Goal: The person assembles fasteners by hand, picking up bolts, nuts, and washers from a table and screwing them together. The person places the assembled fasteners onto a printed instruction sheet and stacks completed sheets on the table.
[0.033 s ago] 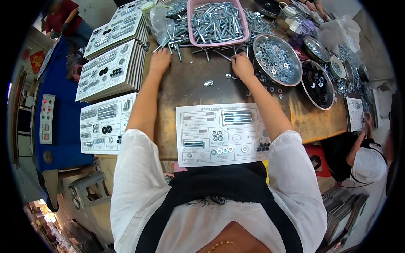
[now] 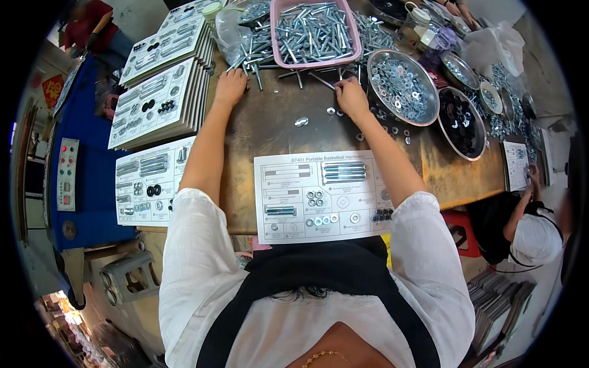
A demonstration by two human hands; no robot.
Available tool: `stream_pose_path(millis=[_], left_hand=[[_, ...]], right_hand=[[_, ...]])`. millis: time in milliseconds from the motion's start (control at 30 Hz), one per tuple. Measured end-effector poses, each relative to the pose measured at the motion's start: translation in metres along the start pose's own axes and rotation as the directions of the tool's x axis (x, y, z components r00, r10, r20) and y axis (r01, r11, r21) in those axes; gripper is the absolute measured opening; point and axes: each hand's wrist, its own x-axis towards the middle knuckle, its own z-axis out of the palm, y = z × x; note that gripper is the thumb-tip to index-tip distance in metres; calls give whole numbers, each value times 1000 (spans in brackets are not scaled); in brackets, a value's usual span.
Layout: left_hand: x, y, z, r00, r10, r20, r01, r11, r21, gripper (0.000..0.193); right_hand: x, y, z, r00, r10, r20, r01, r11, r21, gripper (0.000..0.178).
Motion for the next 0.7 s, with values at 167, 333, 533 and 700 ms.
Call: stream_pose_path(millis=[167, 333, 533, 700], left_hand=[[60, 35, -6, 836, -541, 93, 525, 739, -422, 26], [90, 49, 6, 609, -624, 489, 784, 568, -251, 29], [80, 37, -18, 545, -571, 614, 821, 512, -253, 36], [14, 39, -28, 367, -384, 848, 910, -40, -412, 27]], right_hand=[[-2, 5, 0, 997, 14, -81, -15, 1000, -13, 15], [-4, 3, -6, 995, 43, -85, -42, 999, 18, 17], [-24, -10, -19, 995, 52, -87, -57, 997, -54, 21], [-32, -23, -24, 995, 24, -100, -32, 997, -76, 22]])
